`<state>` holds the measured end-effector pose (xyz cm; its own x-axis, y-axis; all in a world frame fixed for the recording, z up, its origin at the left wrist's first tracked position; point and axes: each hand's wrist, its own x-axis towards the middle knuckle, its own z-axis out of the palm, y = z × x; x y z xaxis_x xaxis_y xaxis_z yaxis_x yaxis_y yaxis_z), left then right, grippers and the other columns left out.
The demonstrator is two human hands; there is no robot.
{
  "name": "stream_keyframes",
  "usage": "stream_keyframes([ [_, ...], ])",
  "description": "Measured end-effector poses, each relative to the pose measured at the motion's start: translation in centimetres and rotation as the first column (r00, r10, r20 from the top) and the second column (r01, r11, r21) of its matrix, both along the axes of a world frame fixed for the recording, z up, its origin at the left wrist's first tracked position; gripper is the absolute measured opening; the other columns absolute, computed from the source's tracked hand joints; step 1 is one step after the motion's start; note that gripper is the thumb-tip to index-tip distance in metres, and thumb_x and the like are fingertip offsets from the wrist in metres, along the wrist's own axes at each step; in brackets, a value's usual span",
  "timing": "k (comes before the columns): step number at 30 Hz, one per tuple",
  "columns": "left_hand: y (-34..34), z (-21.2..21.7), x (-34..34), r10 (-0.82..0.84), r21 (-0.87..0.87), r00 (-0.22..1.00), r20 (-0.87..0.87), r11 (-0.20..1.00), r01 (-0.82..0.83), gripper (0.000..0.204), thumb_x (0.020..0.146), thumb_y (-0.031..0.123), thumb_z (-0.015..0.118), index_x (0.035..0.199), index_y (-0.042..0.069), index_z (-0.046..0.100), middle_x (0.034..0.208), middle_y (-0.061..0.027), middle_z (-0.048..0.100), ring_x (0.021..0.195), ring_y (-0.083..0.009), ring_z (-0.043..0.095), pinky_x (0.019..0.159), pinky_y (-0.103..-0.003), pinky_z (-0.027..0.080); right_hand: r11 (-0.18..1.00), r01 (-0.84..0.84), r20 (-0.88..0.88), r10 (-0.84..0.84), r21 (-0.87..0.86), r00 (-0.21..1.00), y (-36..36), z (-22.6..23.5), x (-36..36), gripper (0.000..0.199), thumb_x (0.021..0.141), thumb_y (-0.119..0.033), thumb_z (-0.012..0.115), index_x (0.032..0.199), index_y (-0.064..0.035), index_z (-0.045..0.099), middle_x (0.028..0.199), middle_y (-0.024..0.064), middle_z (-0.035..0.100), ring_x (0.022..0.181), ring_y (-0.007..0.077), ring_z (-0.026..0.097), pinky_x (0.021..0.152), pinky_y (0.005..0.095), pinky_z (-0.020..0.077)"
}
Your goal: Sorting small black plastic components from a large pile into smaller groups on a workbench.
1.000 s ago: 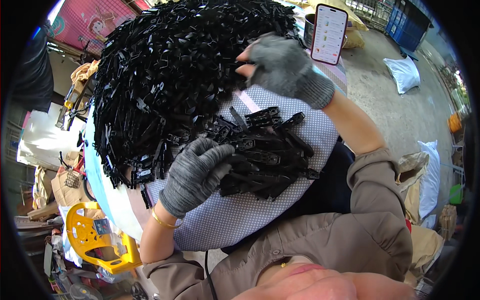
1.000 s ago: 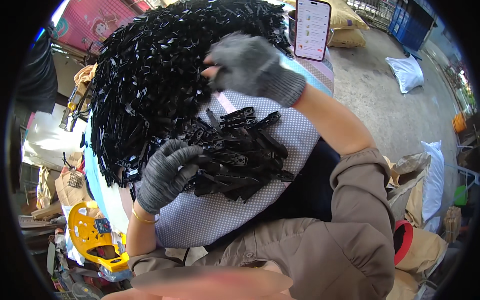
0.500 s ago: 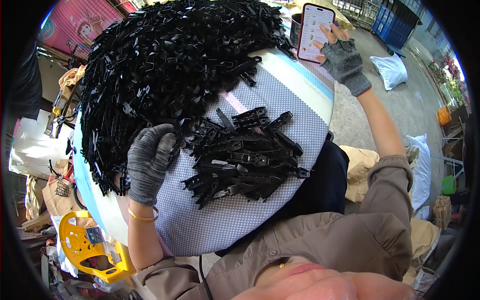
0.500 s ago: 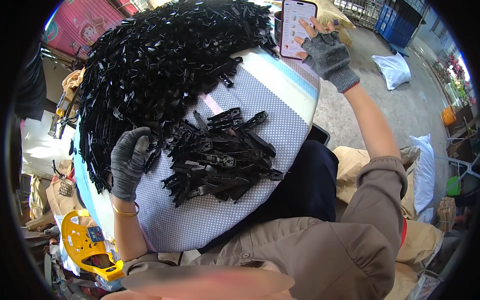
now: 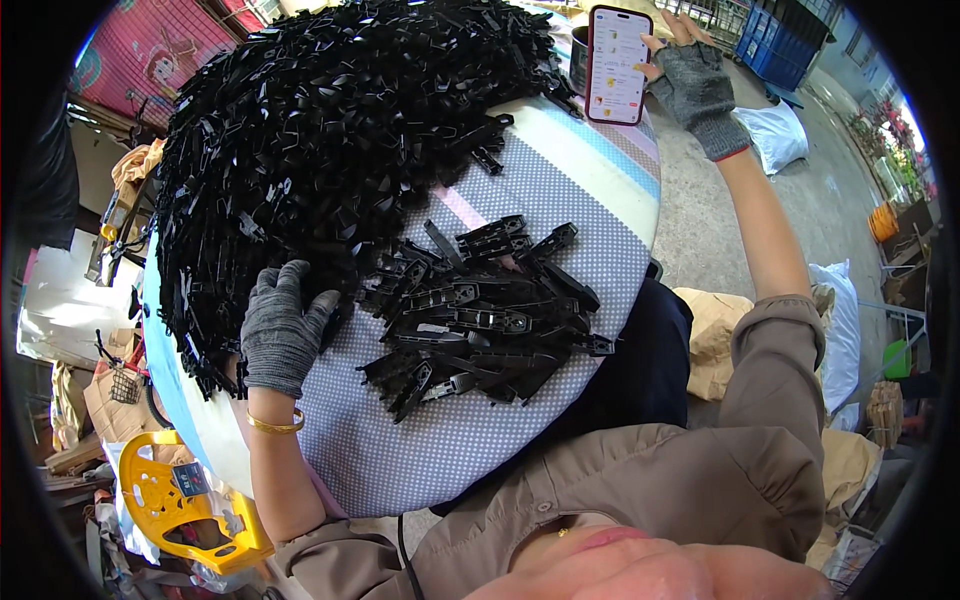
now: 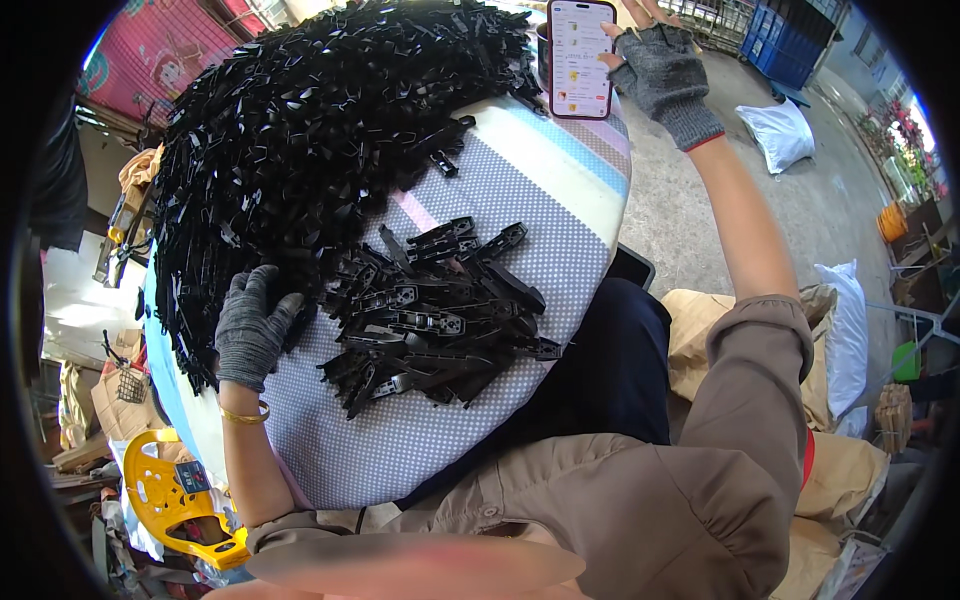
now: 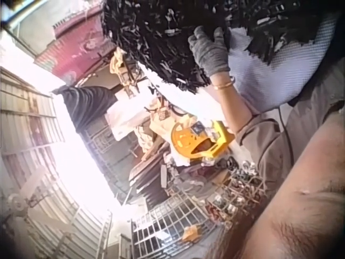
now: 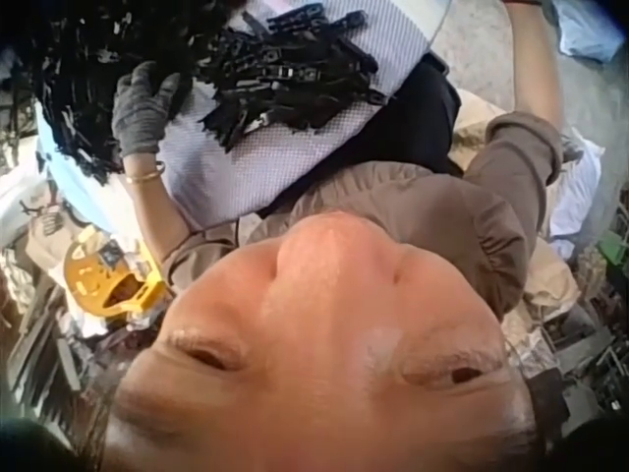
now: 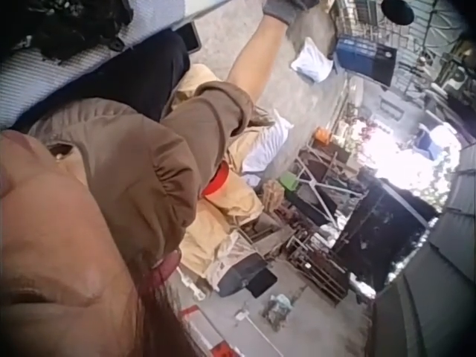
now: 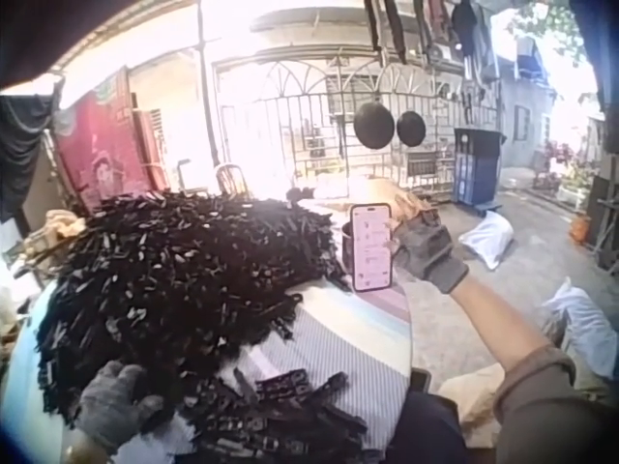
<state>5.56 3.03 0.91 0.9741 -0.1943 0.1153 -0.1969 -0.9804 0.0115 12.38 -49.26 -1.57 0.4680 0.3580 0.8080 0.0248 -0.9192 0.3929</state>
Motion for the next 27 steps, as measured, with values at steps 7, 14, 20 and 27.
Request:
stream_keyframes([
  [7, 0.4, 0.1, -0.3, -0.02, 0.029, 0.997, 0.07, 0.999, 0.018, 0.044, 0.079, 0.039, 0.064, 0.111, 0.01, 0.058, 0.105, -0.0111, 0.055, 0.097, -0.0286, 0.056, 0.08, -0.039, 0.049, 0.997, -0.081, -0.031, 0.082, 0.004, 0.996, 1.2, -0.3, -0.8, 0.038, 0.082, -0.028, 0.063, 0.118, -0.017, 0.058, 0.141, 0.0122, 0.034, 0.128, 0.0296, 0.033, 0.1, 0.0423, 0.0345],
  [14, 0.0, -1.1, 0.6, -0.042, 0.011, 0.997, 0.061, 0.999, 0.042, 0.039, 0.079, 0.037, 0.064, 0.106, 0.009, 0.061, 0.106, -0.0129, 0.055, 0.096, -0.0305, 0.057, 0.08, -0.04, 0.048, 0.999, -0.029, -0.115, 0.031, 0.024, 0.993, 0.5, -2.9, -0.4, 0.041, 0.08, -0.029, 0.063, 0.12, -0.0185, 0.059, 0.143, 0.011, 0.032, 0.131, 0.0287, 0.028, 0.105, 0.0427, 0.0283],
  [20, 0.0, -1.1, 0.6, -0.041, 0.02, 0.997, 0.069, 0.999, 0.04, 0.039, 0.079, 0.037, 0.063, 0.106, 0.008, 0.061, 0.107, -0.0136, 0.055, 0.096, -0.0309, 0.057, 0.08, -0.04, 0.048, 0.998, -0.061, -0.216, 0.064, 0.019, 0.974, 1.2, -4.0, -1.6, 0.037, 0.08, -0.027, 0.064, 0.115, -0.0165, 0.061, 0.14, 0.0117, 0.035, 0.129, 0.0297, 0.031, 0.105, 0.0458, 0.0277],
  [27, -0.3, -0.9, 0.3, -0.044, 0.014, 0.996, 0.073, 0.999, 0.043, 0.034, 0.08, 0.037, 0.063, 0.1, 0.01, 0.064, 0.103, -0.0124, 0.056, 0.094, -0.0304, 0.057, 0.078, -0.04, 0.049, 0.987, -0.154, -0.19, 0.159, 0.038, 0.969, 1.4, -3.4, -1.7, 0.039, 0.077, -0.025, 0.067, 0.114, -0.0151, 0.061, 0.14, 0.0126, 0.035, 0.128, 0.0309, 0.032, 0.103, 0.0468, 0.03],
])
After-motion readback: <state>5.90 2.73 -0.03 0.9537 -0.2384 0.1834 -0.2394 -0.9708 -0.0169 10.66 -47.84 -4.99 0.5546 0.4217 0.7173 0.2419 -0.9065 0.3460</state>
